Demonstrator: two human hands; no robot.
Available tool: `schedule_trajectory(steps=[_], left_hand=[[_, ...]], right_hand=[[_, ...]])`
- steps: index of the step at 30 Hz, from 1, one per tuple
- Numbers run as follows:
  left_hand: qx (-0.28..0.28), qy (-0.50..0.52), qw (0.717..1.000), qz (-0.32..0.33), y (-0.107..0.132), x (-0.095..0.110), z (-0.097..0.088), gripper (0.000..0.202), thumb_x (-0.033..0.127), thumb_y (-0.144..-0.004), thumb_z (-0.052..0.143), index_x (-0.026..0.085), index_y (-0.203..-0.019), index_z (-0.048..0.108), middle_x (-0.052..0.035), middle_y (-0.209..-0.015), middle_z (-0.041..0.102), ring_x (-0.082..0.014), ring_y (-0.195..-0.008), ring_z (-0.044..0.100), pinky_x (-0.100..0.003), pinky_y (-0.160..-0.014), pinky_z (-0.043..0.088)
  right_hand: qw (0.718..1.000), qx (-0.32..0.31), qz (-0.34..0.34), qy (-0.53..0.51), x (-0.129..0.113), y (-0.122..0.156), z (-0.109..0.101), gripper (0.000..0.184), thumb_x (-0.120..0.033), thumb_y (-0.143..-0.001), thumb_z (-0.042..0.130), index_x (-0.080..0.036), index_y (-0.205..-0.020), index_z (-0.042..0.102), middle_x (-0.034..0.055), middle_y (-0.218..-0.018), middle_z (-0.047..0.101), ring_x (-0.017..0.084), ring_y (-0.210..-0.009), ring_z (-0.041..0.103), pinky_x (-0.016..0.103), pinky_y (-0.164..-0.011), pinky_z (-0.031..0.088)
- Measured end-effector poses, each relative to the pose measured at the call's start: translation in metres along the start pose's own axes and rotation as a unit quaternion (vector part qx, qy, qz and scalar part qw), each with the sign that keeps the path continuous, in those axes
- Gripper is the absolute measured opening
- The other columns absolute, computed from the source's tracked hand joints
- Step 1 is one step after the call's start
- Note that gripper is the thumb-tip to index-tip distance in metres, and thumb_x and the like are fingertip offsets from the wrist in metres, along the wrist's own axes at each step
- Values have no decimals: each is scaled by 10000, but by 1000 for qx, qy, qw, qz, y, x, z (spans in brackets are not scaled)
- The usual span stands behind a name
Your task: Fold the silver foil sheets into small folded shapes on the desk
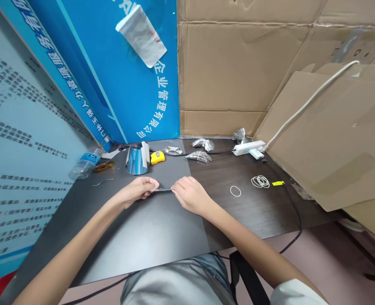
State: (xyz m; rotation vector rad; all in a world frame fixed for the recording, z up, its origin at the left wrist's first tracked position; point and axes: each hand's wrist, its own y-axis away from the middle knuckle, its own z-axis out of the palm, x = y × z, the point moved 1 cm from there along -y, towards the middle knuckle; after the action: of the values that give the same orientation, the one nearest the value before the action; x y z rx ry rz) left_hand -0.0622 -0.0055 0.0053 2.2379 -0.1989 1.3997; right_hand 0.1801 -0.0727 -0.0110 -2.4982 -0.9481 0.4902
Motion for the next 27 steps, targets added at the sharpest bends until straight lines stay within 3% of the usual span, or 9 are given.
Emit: schedule_trajectory(steps=[3,5,7,9,11,13,14,18,27], left_hand=[[94,-13,994,44,3,2,-2,216,384,-858,648,188,-948,643,1,-750,647,-155,-656,589,-259,-628,453],[178,-46,975,128,8,4,-4,204,374,-959,560,207,-1032,651,-26,-881,713,-189,-809,672,-293,-755,511],[233,-121,932,251,14,4,-6,265,370,-1038,483,211,-1161,655,-68,-1061,753,-224,-980,708,-345,-887,535],[217,-230,872,374,18,2,-4,305,348,-1062,494,195,-1288,631,-110,-1199,749,-251,-1106,699,-392,-985,530],[164,-339,803,462,18,-3,-1,326,320,-1058,541,176,-1339,620,-127,-1212,757,-266,-1121,699,-411,-992,538],[130,-412,751,500,16,-11,3,297,275,-1063,547,172,-1328,634,-114,-1153,781,-253,-1040,721,-392,-908,564],[124,-432,739,502,15,-14,4,282,244,-1070,530,173,-1321,637,-105,-1133,787,-241,-997,728,-377,-862,569],[113,-435,747,490,12,-24,6,283,171,-1081,480,162,-1326,623,-102,-1152,784,-216,-936,732,-359,-804,575],[118,-412,774,466,13,-33,2,301,139,-1075,434,170,-1304,626,-119,-1179,775,-231,-1041,751,-383,-908,607]], right_hand=[[1000,4,8,-14,7,-11,-5,209,-174,-1056,482,-176,-1056,691,98,-954,729,244,-903,633,391,-851,477],[999,2,23,-47,11,-18,-7,194,-169,-1046,490,-184,-1039,683,92,-948,721,241,-897,633,389,-857,488],[996,0,32,-82,12,-23,-6,179,-164,-1036,496,-194,-1021,671,83,-936,710,238,-889,627,389,-852,497],[993,0,38,-108,10,-24,-5,164,-161,-1028,498,-198,-1010,657,77,-923,695,234,-871,611,387,-833,502],[991,3,48,-127,8,-22,-3,155,-160,-1027,494,-200,-1005,642,73,-919,681,230,-856,594,385,-817,504],[988,3,62,-143,6,-18,-2,152,-160,-1033,489,-203,-1005,631,71,-932,679,227,-863,590,384,-815,504],[987,1,68,-147,6,-15,-2,151,-161,-1036,487,-206,-1007,628,71,-941,682,227,-871,592,387,-818,504],[988,-8,75,-134,7,-9,-3,159,-162,-1044,491,-213,-1028,641,76,-967,700,234,-892,611,410,-838,511],[994,5,48,-102,9,-9,-1,218,-173,-1060,495,-219,-1145,690,91,-1026,744,244,-939,670,425,-856,558]])
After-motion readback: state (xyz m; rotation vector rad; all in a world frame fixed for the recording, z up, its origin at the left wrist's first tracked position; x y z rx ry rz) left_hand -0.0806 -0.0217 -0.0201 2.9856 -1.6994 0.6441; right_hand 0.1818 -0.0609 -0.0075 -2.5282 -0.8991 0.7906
